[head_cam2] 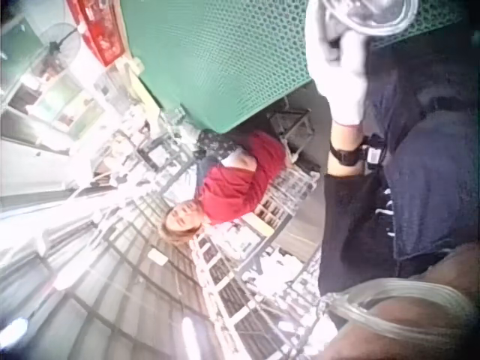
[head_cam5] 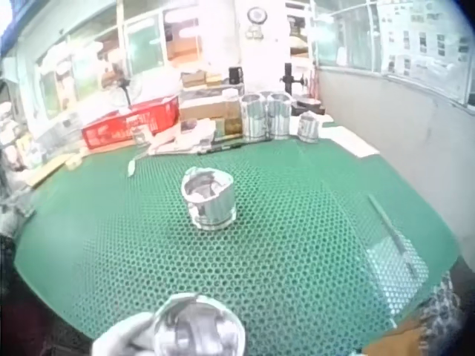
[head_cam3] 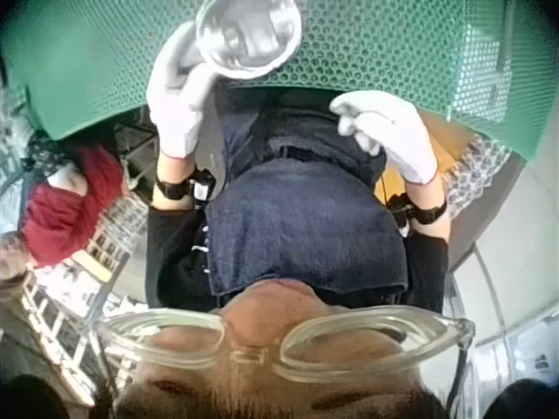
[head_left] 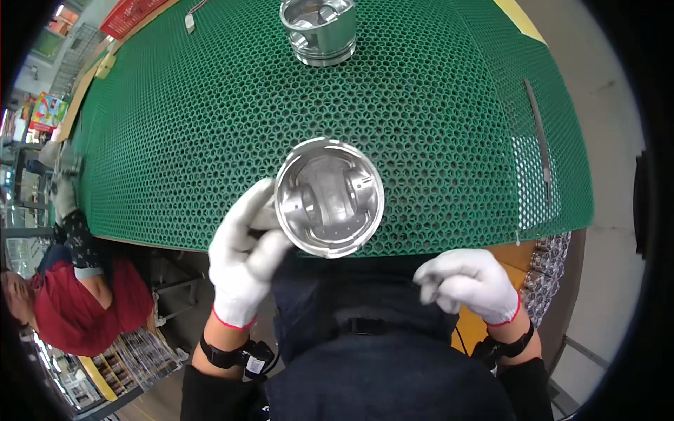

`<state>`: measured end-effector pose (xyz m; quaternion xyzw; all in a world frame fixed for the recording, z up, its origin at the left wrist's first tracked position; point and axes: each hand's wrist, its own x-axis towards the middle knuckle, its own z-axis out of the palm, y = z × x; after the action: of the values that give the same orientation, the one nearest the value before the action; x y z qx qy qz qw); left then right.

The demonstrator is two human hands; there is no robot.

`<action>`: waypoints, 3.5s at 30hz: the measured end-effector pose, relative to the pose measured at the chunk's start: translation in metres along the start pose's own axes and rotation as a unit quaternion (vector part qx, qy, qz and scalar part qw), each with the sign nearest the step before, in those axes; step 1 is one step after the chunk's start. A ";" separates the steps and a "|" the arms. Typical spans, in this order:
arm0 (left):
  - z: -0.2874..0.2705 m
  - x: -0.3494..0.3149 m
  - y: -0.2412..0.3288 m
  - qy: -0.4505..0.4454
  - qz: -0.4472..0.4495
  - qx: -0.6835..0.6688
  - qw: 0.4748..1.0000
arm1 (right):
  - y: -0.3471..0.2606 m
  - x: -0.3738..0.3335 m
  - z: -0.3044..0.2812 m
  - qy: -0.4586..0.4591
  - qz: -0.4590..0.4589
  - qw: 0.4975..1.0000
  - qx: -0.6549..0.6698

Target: Inspecting and cleaning the interior grooves of metal pistons using a small tool.

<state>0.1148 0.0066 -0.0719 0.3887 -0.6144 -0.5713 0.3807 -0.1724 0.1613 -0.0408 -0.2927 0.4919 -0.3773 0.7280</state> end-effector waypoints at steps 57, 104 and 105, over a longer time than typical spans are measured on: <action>-0.018 0.059 0.091 -0.302 0.352 0.594 0.657 | -0.019 0.046 -0.030 0.381 -0.307 0.577 -0.654; 0.048 0.180 0.080 -0.105 0.349 0.623 0.692 | -0.006 0.045 -0.040 0.368 -0.415 0.576 -0.601; 0.051 0.163 0.085 -0.114 0.259 0.644 0.711 | -0.005 0.045 -0.041 0.371 -0.418 0.576 -0.596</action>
<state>-0.0015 -0.1174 0.0142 0.2976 -0.9487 0.0439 0.0978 -0.2017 0.1188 -0.0726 -0.6685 0.6561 -0.3370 -0.0952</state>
